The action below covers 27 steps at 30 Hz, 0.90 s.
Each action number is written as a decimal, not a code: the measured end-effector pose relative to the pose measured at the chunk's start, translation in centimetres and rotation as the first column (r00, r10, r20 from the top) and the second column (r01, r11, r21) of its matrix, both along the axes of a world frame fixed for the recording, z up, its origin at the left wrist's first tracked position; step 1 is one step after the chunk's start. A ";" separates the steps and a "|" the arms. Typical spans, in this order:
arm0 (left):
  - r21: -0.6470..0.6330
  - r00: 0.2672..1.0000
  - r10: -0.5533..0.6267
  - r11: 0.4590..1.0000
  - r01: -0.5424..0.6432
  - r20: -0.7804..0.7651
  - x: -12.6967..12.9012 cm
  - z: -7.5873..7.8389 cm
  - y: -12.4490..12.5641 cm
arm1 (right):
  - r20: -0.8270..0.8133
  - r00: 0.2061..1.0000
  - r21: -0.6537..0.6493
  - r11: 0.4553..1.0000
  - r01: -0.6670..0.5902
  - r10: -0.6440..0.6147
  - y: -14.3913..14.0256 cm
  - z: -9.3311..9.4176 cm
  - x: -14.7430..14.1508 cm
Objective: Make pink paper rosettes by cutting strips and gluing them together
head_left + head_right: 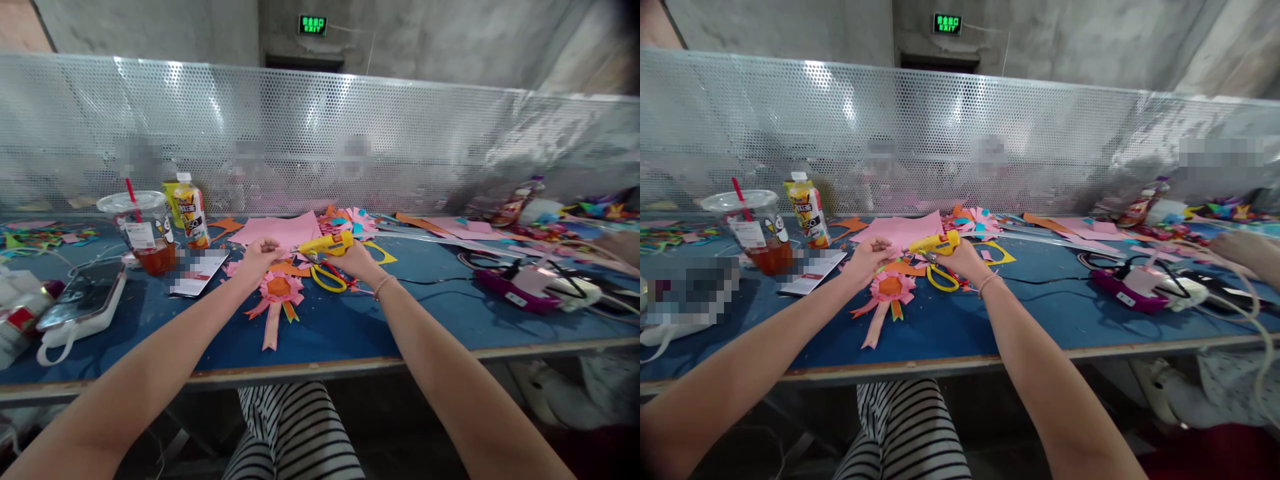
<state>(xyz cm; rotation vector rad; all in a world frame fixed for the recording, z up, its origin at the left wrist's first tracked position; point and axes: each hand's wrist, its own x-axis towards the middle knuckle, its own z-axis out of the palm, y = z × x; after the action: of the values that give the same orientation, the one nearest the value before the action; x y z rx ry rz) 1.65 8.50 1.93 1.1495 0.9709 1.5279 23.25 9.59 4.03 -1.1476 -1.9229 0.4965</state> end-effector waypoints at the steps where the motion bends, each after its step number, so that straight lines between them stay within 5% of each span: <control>1: 0.001 1.000 0.002 1.000 -0.002 -0.005 0.0 0.0 0.0 | 0.006 1.000 -0.008 1.000 0.018 -0.018 0.0 0.0 0.0; 11: 0.054 0.997 0.003 0.999 0.001 -0.075 -0.4 -0.7 0.7 | 0.012 0.995 0.044 0.994 0.103 -0.104 0.9 -0.4 0.2; 18: 0.031 0.999 -0.041 0.999 0.042 -0.010 -0.9 -0.9 1.2 | 0.172 0.925 -0.045 0.936 0.350 -0.338 2.1 -0.6 2.0; 24: 0.000 0.995 -0.066 0.998 0.067 0.072 -0.8 -0.4 0.4 | 0.316 0.847 0.242 0.899 0.365 -0.428 4.1 -2.5 3.6; 27: -0.016 0.992 -0.066 0.998 0.068 0.107 -0.9 -0.1 0.4 | 0.209 0.881 0.193 0.901 0.389 -0.425 4.9 -2.9 4.4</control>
<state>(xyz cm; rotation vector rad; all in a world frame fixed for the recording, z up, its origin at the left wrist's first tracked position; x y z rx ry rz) 0.73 8.87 1.80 1.0656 0.8656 1.5072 27.67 14.46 1.08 -1.5239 -1.8105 -0.0201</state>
